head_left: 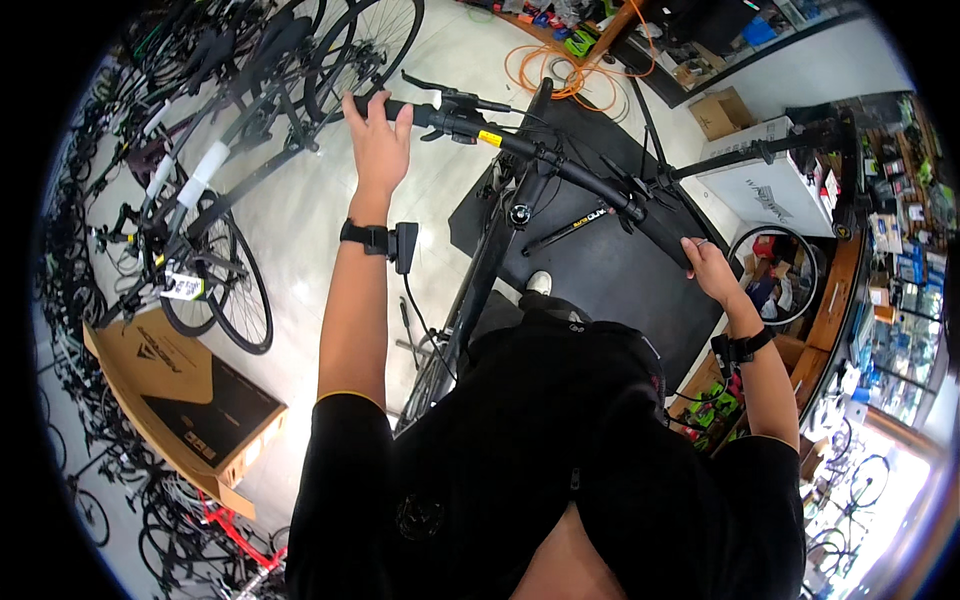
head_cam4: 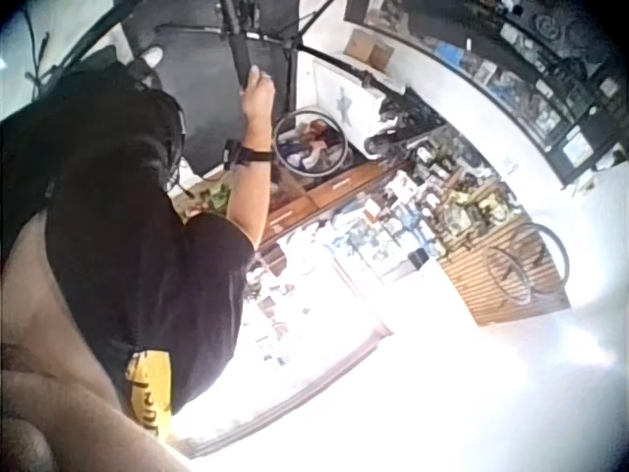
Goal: The person adjusts the handlebar stem of a bicycle using an Allen key. They then retrieve a new handlebar grip from a workbench, install it onto the handlebar, and rotate it to secure the fit.
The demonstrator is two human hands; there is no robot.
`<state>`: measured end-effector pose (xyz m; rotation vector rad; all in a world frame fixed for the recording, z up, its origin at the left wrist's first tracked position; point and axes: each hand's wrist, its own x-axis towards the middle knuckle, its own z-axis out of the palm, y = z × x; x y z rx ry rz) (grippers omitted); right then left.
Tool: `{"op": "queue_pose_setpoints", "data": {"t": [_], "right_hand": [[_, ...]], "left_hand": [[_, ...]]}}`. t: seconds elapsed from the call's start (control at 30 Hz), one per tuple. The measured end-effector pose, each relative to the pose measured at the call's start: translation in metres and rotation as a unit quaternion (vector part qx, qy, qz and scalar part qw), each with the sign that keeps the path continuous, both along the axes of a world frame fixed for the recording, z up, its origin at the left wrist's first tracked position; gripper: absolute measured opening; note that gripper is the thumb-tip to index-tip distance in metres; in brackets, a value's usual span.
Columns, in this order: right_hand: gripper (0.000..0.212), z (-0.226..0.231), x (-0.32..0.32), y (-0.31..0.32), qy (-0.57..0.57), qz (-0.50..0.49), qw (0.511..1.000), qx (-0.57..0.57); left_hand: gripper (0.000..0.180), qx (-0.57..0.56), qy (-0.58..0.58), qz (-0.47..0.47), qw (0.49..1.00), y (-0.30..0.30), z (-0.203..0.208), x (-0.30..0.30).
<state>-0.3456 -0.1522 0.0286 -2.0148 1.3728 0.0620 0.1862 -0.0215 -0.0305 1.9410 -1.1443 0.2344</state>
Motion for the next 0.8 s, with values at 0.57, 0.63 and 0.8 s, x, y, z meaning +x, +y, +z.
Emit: {"op": "queue_pose_setpoints", "data": {"t": [0.57,0.63,0.8], "right_hand": [[0.05,-0.005,0.007,0.006,0.013,-0.034,0.999,-0.03],[0.049,-0.004,0.008,0.009,0.02,-0.03,0.999,-0.029],[0.048,-0.006,0.01,0.009,0.021,-0.045,0.998,-0.042]], "left_hand": [[0.049,0.01,0.053,-0.038,0.998,-0.002,-0.004,0.005],[0.049,0.01,0.044,-0.038,0.998,-0.001,-0.004,0.005],[0.049,-0.005,0.053,-0.039,0.998,-0.002,-0.003,0.004]]}}
